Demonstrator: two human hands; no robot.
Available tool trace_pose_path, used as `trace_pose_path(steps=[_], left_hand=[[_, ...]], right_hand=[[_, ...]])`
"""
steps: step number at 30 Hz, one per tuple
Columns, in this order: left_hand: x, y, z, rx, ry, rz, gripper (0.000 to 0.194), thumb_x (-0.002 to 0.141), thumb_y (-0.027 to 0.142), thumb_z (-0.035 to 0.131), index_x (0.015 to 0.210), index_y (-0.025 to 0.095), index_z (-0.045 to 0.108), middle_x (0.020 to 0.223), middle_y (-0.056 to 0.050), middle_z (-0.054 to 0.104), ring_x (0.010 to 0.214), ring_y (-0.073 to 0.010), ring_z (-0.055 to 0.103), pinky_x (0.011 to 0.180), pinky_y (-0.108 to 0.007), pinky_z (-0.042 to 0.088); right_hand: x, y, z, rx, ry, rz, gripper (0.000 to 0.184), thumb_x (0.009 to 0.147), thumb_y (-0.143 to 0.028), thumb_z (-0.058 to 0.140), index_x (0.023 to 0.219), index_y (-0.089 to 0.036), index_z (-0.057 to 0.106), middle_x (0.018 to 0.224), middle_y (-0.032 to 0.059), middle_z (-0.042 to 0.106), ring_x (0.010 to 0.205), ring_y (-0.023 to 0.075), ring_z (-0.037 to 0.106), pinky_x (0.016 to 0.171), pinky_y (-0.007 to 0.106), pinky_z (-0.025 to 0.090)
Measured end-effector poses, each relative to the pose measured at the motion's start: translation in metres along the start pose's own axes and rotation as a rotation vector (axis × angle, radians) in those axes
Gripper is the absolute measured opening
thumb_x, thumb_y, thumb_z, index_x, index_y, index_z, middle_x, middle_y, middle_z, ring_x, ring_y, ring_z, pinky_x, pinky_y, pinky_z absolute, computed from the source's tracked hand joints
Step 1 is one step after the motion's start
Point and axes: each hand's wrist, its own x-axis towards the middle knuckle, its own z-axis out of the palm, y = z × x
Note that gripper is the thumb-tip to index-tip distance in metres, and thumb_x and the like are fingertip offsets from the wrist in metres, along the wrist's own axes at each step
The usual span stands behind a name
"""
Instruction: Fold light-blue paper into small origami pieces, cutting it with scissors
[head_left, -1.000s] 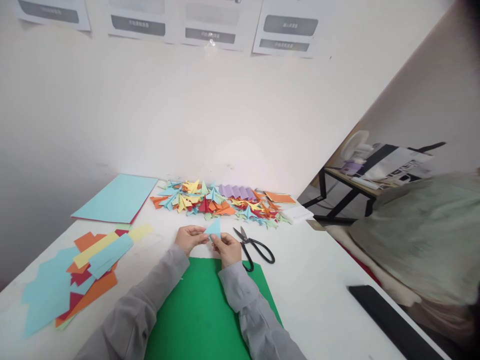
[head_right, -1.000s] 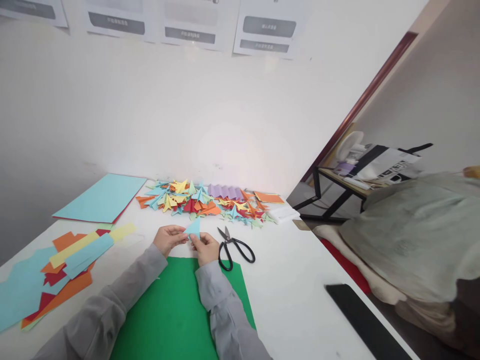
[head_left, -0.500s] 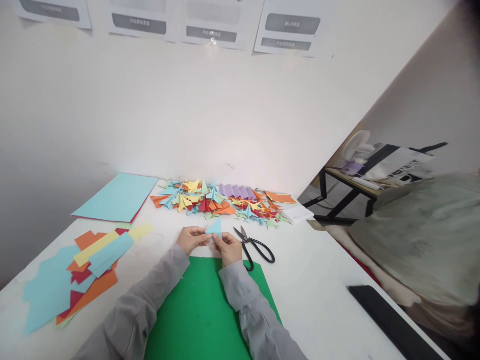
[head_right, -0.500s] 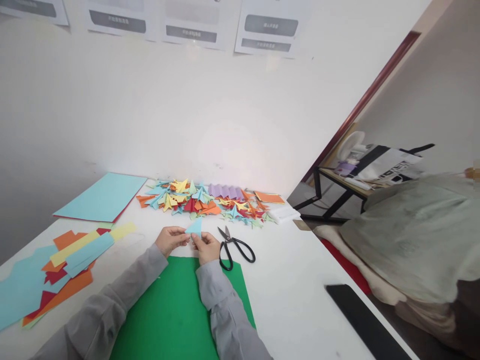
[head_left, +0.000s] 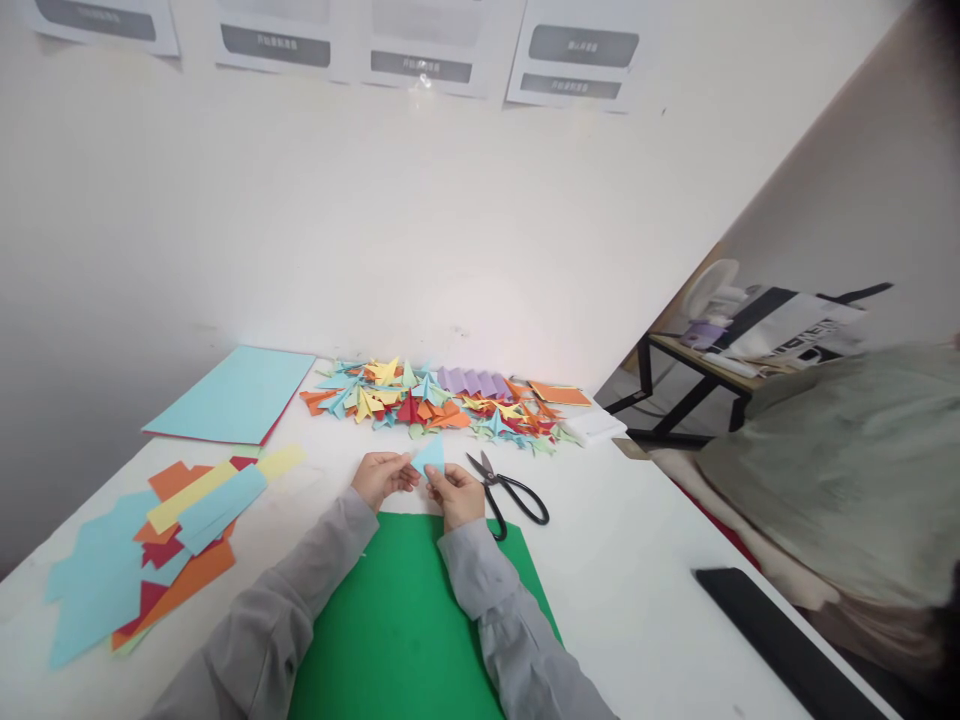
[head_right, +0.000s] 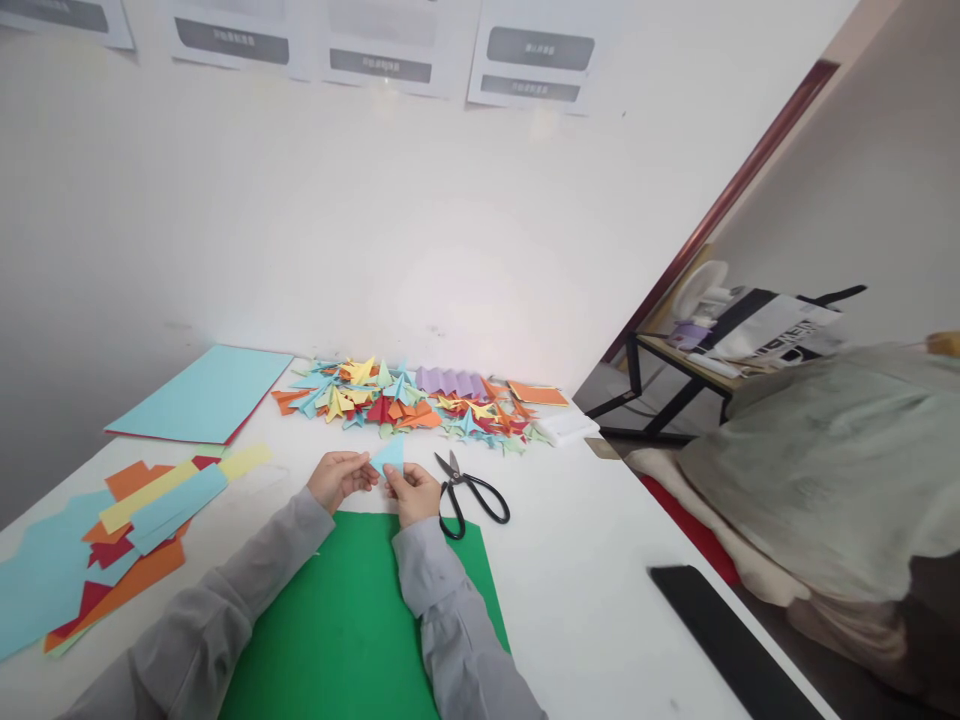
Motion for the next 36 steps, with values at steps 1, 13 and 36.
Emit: trace_pose_path(steps=[1, 13, 36], left_hand=[[-0.0001, 0.0004, 0.0000, 0.003, 0.005, -0.002, 0.028, 0.055, 0.034, 0.065, 0.051, 0.007, 0.059, 0.052, -0.009, 0.061, 0.046, -0.0118, 0.054, 0.047, -0.024, 0.040], [0.0024, -0.0049, -0.0048, 0.136, 0.030, 0.078, 0.021, 0.048, 0.028, 0.070, 0.053, 0.010, 0.060, 0.049, -0.004, 0.060, 0.044, -0.0103, 0.051, 0.047, -0.024, 0.040], [0.0004, 0.0007, -0.0072, 0.301, -0.192, -0.030, 0.033, 0.057, 0.043, 0.060, 0.050, 0.013, 0.049, 0.038, 0.002, 0.046, 0.031, -0.0068, 0.042, 0.032, -0.018, 0.025]], right_hand=[[0.0002, 0.0002, -0.0002, 0.004, 0.002, 0.004, 0.024, 0.047, -0.031, 0.071, 0.057, -0.013, 0.059, 0.041, -0.0036, 0.053, 0.036, 0.0065, 0.043, 0.040, 0.020, 0.035], [0.0012, 0.0003, 0.0000, 0.006, 0.006, 0.021, 0.025, 0.046, -0.032, 0.071, 0.057, -0.013, 0.059, 0.039, -0.0044, 0.053, 0.035, 0.0062, 0.043, 0.039, 0.020, 0.035], [-0.0004, -0.0024, 0.0000, 0.040, -0.178, 0.093, 0.019, 0.045, -0.026, 0.072, 0.052, -0.014, 0.060, 0.040, -0.0037, 0.054, 0.034, 0.0055, 0.042, 0.037, 0.018, 0.032]])
